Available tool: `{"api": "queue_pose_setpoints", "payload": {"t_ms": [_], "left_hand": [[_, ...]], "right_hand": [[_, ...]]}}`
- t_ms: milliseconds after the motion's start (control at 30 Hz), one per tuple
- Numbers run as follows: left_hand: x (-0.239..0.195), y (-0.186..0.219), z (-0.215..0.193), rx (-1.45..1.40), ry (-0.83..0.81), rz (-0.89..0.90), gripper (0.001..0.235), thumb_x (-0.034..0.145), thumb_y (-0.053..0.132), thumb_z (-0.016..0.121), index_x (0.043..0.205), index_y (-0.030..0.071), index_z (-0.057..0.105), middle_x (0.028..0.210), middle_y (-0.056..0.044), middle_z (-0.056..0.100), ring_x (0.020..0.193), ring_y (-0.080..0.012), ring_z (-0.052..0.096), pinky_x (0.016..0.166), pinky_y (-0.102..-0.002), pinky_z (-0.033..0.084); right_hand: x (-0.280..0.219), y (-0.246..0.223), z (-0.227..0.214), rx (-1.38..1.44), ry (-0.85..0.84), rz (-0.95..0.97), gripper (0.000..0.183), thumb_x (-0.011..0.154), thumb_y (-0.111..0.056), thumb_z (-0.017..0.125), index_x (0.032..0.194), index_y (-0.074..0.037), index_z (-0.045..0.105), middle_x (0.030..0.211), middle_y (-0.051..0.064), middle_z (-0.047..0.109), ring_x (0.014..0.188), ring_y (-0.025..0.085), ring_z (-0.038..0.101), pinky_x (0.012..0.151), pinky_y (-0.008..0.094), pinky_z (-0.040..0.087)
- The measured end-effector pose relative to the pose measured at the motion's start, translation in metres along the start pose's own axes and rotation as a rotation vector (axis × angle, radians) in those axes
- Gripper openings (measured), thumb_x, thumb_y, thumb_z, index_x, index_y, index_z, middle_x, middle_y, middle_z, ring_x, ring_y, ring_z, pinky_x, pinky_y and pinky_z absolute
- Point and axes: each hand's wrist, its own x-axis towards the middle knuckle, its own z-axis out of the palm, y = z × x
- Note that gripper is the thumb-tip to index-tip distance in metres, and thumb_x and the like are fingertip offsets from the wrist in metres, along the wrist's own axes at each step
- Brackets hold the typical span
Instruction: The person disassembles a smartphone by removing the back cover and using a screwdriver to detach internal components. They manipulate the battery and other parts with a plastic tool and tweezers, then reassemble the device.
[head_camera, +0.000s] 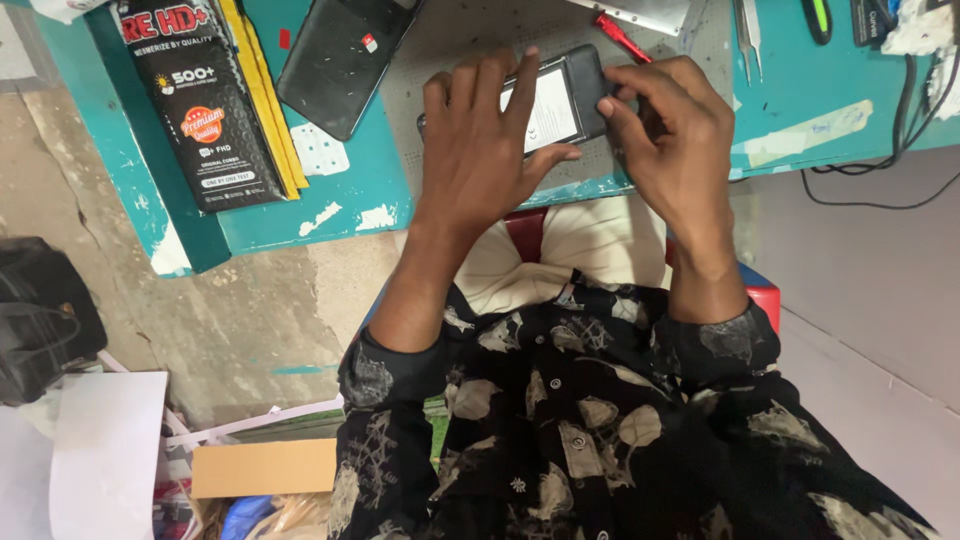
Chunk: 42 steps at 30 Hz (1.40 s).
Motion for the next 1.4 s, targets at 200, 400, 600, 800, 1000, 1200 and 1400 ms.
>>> {"api": "queue_pose_setpoints", "payload": {"t_ms": [200,400,600,800,1000,1200,1400], "left_hand": [[-0.004,0.001,0.006,0.043,0.002,-0.005,0.092,0.087,0.067,0.075,0.143,-0.004,0.056,0.137,-0.017,0.054,0.121,-0.0331,0.050,0.099,-0.052,0.039],[-0.012,0.000,0.010,0.088,0.034,0.044,0.087,0.092,0.063,0.076,0.140,-0.007,0.055,0.137,-0.019,0.056,0.123,-0.0356,0.052,0.100,-0.052,0.043],[-0.018,-0.001,0.017,0.075,0.036,0.048,0.083,0.093,0.060,0.077,0.136,-0.009,0.058,0.134,-0.020,0.058,0.121,-0.0355,0.055,0.100,-0.051,0.045],[-0.019,-0.001,0.022,0.072,0.084,0.057,0.080,0.096,0.061,0.075,0.130,-0.010,0.060,0.131,-0.023,0.061,0.119,-0.0360,0.057,0.100,-0.051,0.045],[-0.018,-0.001,0.022,0.108,0.106,0.072,0.078,0.095,0.061,0.076,0.125,-0.010,0.065,0.130,-0.024,0.062,0.119,-0.0363,0.057,0.100,-0.052,0.045],[-0.019,0.000,0.021,0.091,0.110,0.058,0.077,0.095,0.060,0.077,0.126,-0.010,0.066,0.131,-0.023,0.063,0.120,-0.0365,0.056,0.100,-0.052,0.045],[-0.021,-0.001,0.023,0.106,0.123,0.065,0.079,0.095,0.061,0.077,0.127,-0.010,0.065,0.134,-0.023,0.060,0.122,-0.0368,0.055,0.101,-0.053,0.045]], "right_hand": [[0.010,-0.007,-0.001,-0.091,-0.030,0.003,0.023,0.098,0.000,0.085,0.118,-0.003,0.075,0.101,0.007,0.069,0.074,0.012,0.061,0.063,0.028,0.046],[0.018,-0.008,-0.003,-0.106,-0.094,-0.012,0.023,0.097,0.000,0.085,0.118,-0.002,0.075,0.102,0.007,0.071,0.077,0.013,0.066,0.066,0.028,0.051],[0.020,-0.008,-0.004,-0.148,-0.102,-0.067,0.017,0.095,0.002,0.082,0.110,0.001,0.076,0.101,0.010,0.071,0.084,0.018,0.072,0.070,0.030,0.055],[0.028,-0.003,-0.002,-0.158,-0.089,-0.090,0.013,0.095,0.000,0.085,0.105,0.002,0.077,0.100,0.012,0.073,0.082,0.019,0.072,0.069,0.031,0.054],[0.034,0.003,-0.002,-0.221,-0.123,-0.088,0.011,0.092,0.002,0.084,0.097,0.002,0.075,0.097,0.013,0.072,0.077,0.020,0.071,0.068,0.033,0.053],[0.037,-0.005,-0.002,-0.238,-0.160,-0.087,0.009,0.090,0.006,0.081,0.094,0.000,0.076,0.095,0.013,0.071,0.077,0.024,0.069,0.070,0.037,0.053],[0.030,-0.014,-0.022,-0.211,0.025,-0.102,0.030,0.087,0.003,0.082,0.112,0.006,0.067,0.104,0.017,0.068,0.087,0.027,0.071,0.073,0.038,0.054]]}}
